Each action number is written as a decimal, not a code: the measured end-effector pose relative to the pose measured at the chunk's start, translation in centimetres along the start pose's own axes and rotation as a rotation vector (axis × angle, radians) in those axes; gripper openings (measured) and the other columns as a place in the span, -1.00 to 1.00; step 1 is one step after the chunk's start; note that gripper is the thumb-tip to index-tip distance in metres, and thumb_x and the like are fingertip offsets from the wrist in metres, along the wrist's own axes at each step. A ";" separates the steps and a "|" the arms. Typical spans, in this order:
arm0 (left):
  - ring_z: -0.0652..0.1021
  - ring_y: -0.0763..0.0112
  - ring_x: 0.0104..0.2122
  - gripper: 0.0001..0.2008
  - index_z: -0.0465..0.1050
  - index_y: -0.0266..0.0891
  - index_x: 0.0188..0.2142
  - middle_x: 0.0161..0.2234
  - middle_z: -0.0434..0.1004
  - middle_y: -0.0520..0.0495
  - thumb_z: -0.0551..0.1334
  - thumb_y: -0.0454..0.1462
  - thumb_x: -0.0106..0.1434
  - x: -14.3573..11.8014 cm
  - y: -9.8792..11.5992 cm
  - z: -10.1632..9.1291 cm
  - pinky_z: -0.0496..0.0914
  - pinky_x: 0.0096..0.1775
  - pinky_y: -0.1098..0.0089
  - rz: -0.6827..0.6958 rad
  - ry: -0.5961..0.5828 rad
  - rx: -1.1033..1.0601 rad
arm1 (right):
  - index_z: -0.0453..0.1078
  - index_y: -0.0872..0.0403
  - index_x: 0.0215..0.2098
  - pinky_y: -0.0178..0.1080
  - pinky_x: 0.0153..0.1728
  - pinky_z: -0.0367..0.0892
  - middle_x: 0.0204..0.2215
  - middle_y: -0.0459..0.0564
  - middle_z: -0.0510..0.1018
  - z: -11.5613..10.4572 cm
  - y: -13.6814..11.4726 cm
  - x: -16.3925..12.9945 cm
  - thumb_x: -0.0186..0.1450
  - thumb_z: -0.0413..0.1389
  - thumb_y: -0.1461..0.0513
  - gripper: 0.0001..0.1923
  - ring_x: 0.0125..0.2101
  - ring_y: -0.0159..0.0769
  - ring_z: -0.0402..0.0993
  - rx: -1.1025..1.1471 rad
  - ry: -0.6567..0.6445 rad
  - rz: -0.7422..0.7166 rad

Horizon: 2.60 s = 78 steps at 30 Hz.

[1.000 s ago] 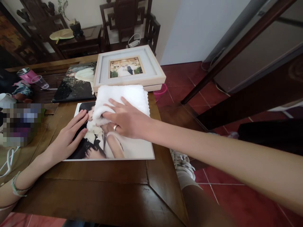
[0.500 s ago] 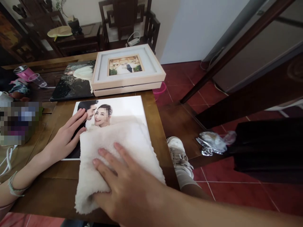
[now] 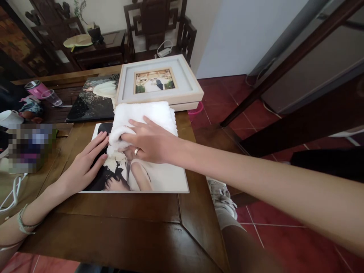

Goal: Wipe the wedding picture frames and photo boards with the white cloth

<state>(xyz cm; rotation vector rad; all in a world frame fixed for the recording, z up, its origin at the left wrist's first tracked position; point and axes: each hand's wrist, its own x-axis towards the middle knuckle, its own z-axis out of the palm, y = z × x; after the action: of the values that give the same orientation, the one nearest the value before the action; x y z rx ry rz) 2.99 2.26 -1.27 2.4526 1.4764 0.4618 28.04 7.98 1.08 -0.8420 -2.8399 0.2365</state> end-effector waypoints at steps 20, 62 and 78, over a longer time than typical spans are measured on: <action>0.07 0.13 0.37 -0.46 0.11 -0.34 0.33 0.38 0.01 -0.28 -0.06 -0.14 0.46 -0.1 -0.3 0.0 0.03 0.33 0.04 0.011 0.001 -0.020 | 0.52 0.04 -0.21 0.30 0.19 0.11 0.18 0.26 0.41 0.7 -9.8 -7.4 0.17 0.17 0.29 -0.79 0.22 0.21 0.23 0.159 0.076 -0.143; 0.26 0.11 0.30 -0.57 0.34 -0.28 0.21 0.29 0.25 -0.22 0.03 -0.17 0.44 0.0 0.6 -0.3 0.20 0.28 0.06 0.027 0.102 -0.061 | 0.43 0.06 -0.20 -0.10 -0.12 0.38 -0.29 -0.04 0.60 -0.8 -3.6 -1.3 0.39 -0.05 0.22 -0.79 -0.28 -0.20 0.51 0.627 0.247 0.267; 0.45 0.14 0.17 -0.61 0.44 -0.28 0.12 0.19 0.42 -0.19 0.05 -0.17 0.43 -0.1 0.6 -0.2 0.34 0.20 0.10 0.035 0.129 -0.053 | 0.43 0.08 -0.18 -0.21 -0.20 0.37 -0.13 0.02 0.58 -2.3 -2.3 5.3 0.41 -0.03 0.20 -0.78 -0.17 -0.18 0.47 0.696 0.127 0.256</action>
<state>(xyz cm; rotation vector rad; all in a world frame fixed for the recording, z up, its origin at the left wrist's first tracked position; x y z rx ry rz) 3.37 1.89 -0.83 2.4518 1.4507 0.6691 22.89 9.21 4.40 -0.9876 -2.2578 1.0770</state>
